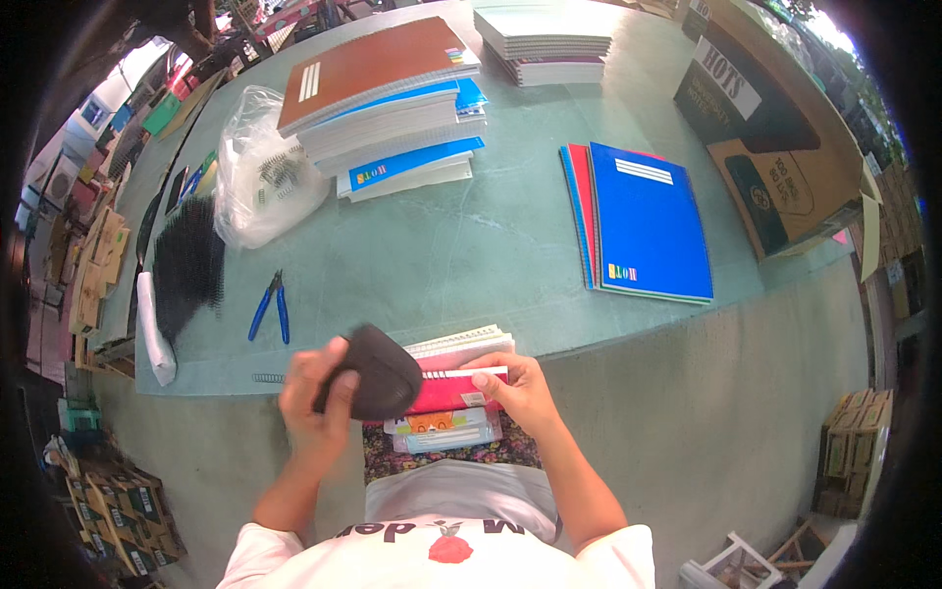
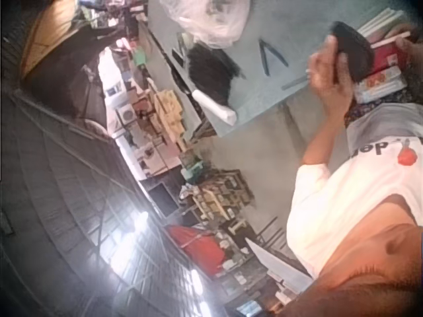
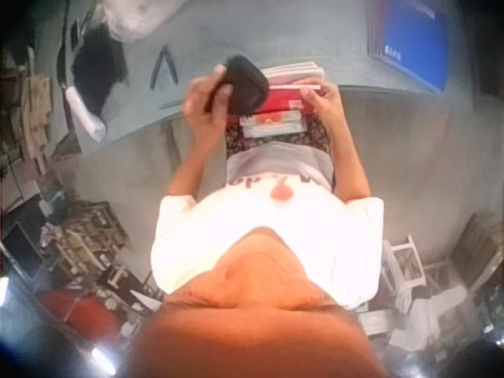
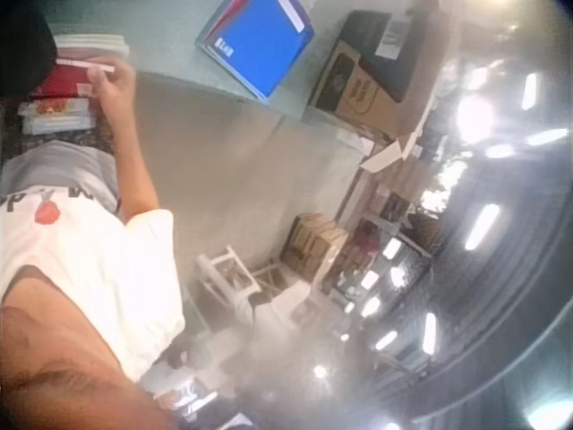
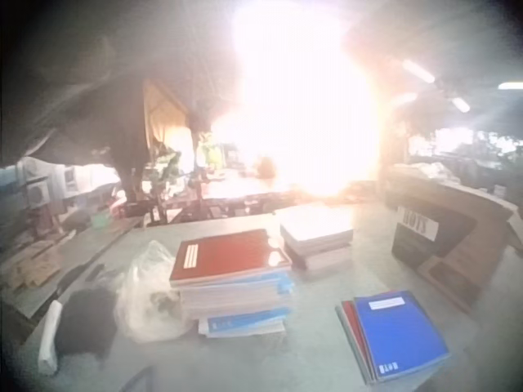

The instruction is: The person inserts a spiral coil into the pre-punched holes of a notebook, then uses pliers to cut and bend the end of the wire. They repeat this process with multiple notebooks of various colors.

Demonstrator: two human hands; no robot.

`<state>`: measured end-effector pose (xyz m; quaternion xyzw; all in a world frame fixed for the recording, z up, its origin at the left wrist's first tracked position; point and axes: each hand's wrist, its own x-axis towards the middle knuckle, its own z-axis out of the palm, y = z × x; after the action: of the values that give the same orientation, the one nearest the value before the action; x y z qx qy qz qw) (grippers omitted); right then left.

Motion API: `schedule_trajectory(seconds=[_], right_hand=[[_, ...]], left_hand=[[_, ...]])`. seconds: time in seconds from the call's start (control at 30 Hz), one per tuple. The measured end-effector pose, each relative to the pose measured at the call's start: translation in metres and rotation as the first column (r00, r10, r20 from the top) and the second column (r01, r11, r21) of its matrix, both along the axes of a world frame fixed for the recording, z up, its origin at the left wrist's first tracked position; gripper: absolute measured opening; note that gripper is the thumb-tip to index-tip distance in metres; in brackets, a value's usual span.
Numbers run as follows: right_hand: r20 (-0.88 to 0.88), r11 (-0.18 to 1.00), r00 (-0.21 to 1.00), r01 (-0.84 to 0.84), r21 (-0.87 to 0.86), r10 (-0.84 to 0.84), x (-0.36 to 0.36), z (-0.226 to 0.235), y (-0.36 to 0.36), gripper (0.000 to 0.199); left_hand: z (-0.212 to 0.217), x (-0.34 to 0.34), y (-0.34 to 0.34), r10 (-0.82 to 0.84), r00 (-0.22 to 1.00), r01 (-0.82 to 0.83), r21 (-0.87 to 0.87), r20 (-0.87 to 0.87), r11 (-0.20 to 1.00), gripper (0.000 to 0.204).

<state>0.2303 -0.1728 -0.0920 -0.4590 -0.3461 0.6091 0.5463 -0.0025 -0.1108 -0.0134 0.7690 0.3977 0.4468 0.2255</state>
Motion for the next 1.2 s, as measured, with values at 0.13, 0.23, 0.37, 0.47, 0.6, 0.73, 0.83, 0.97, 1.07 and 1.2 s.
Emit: schedule_trajectory(seconds=[0.13,0.23,0.37,0.47,0.6,0.73,0.83,0.97,1.07,1.2], right_hand=[[-0.15,0.998,0.988,0.029,0.05,-0.021,-0.006,-0.005,0.0,0.038],[-0.133,1.0,0.991,0.024,-0.002,-0.024,-0.001,0.002,-0.004,0.047],[-0.175,0.998,0.984,0.014,-0.064,-0.025,-0.006,0.007,-0.004,0.046],[-0.148,0.995,0.989,0.002,-0.098,-0.017,-0.001,0.011,-0.003,0.045],[-0.122,0.998,0.993,-0.013,-0.058,0.006,-0.002,0.006,-0.001,0.046],[-0.029,1.0,0.999,-0.021,0.016,0.021,0.0,0.01,-0.002,0.051],[0.258,0.993,0.959,-0.12,-0.009,0.118,-0.008,0.02,0.003,0.032],[0.293,0.989,0.955,-0.01,0.149,-0.035,-0.015,0.019,0.004,0.021],[-0.004,0.995,0.998,0.056,0.079,-0.056,-0.011,0.02,-0.002,0.026],[0.026,1.0,1.0,-0.011,-0.023,0.012,-0.004,0.028,-0.008,0.019]], left_hand=[[-0.024,0.011,-0.022,-0.408,0.896,0.341,-0.317,-0.175,0.885,0.033],[0.001,0.022,-0.003,-0.152,0.988,0.15,-0.063,-0.026,0.987,0.039],[-0.011,0.029,-0.021,-0.366,0.921,0.336,-0.206,-0.133,0.919,0.038],[0.011,0.035,-0.001,-0.152,0.988,0.153,-0.068,0.017,0.986,0.04],[-0.016,0.037,-0.013,-0.492,0.827,0.431,-0.256,-0.271,0.865,0.035],[-0.005,0.03,0.032,-0.194,0.955,0.272,-0.403,0.225,0.874,0.028],[-0.018,-0.004,0.117,0.126,0.992,-0.121,-0.209,0.01,0.97,0.028],[-0.022,-0.016,0.114,0.346,0.767,-0.142,0.382,-0.541,0.913,0.032],[0.008,0.009,0.06,-0.129,0.863,0.185,0.069,-0.488,0.98,0.025],[-0.004,0.028,0.009,-0.426,0.708,0.471,-0.073,-0.563,0.879,0.012]])
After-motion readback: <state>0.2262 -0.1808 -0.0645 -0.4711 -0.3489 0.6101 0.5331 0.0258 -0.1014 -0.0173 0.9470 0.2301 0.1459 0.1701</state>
